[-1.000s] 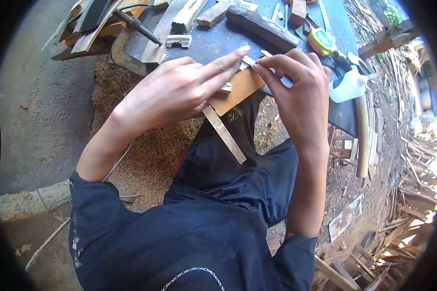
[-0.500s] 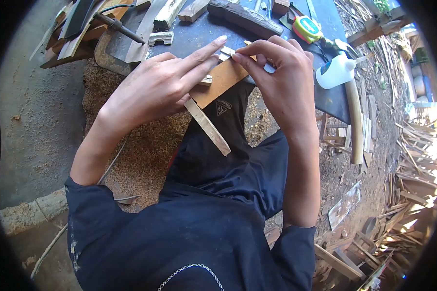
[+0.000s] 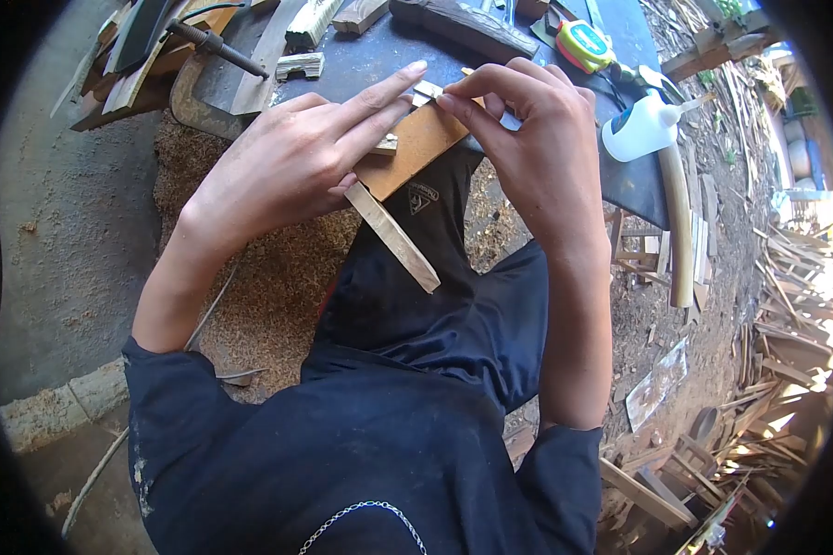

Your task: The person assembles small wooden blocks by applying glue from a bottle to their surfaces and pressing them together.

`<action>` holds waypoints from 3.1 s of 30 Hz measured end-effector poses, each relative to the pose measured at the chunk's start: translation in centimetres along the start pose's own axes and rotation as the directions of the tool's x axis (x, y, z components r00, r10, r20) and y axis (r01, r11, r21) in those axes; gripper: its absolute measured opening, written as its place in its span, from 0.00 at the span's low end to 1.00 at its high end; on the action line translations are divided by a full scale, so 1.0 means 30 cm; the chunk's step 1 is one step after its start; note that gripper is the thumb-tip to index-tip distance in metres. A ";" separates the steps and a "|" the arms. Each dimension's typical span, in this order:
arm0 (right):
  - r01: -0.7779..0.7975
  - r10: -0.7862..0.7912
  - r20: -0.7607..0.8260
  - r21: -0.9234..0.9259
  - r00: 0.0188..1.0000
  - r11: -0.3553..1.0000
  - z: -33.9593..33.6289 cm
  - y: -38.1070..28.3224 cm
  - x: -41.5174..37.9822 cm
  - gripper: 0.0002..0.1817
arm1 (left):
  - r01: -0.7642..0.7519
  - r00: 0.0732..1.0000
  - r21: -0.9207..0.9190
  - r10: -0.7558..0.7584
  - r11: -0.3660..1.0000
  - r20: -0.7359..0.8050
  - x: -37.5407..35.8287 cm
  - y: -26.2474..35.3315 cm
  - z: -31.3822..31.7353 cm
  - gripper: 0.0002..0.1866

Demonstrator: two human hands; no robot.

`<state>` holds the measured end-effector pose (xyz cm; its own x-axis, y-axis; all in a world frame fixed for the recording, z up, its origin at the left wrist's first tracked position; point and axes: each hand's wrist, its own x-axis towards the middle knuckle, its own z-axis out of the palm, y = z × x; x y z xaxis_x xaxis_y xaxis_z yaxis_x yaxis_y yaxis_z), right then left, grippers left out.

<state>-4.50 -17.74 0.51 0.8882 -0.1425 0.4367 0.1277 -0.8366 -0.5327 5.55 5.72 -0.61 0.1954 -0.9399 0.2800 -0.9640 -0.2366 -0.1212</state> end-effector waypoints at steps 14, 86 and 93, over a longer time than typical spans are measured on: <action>-0.264 0.203 0.225 0.289 0.953 0.920 0.011 0.066 0.022 0.14 | 0.033 0.999 -0.071 -0.035 0.997 -0.030 -0.022 -0.004 0.020 0.36; -0.355 0.185 0.486 0.284 0.854 0.891 -0.034 0.060 0.080 0.32 | 0.053 0.725 -0.779 -0.512 -0.624 0.460 -0.116 0.268 0.224 0.28; -0.178 0.091 0.315 0.260 0.945 0.949 -0.082 -0.044 -0.003 0.38 | 0.014 0.708 -0.822 -0.575 -0.569 0.410 -0.173 0.272 0.260 0.26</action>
<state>-5.82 -17.94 2.96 0.9897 -0.0445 0.1362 0.0778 -0.6312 -0.7717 -1.92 6.74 -10.49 0.7668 -0.6301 -0.1223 0.4028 0.3240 0.8560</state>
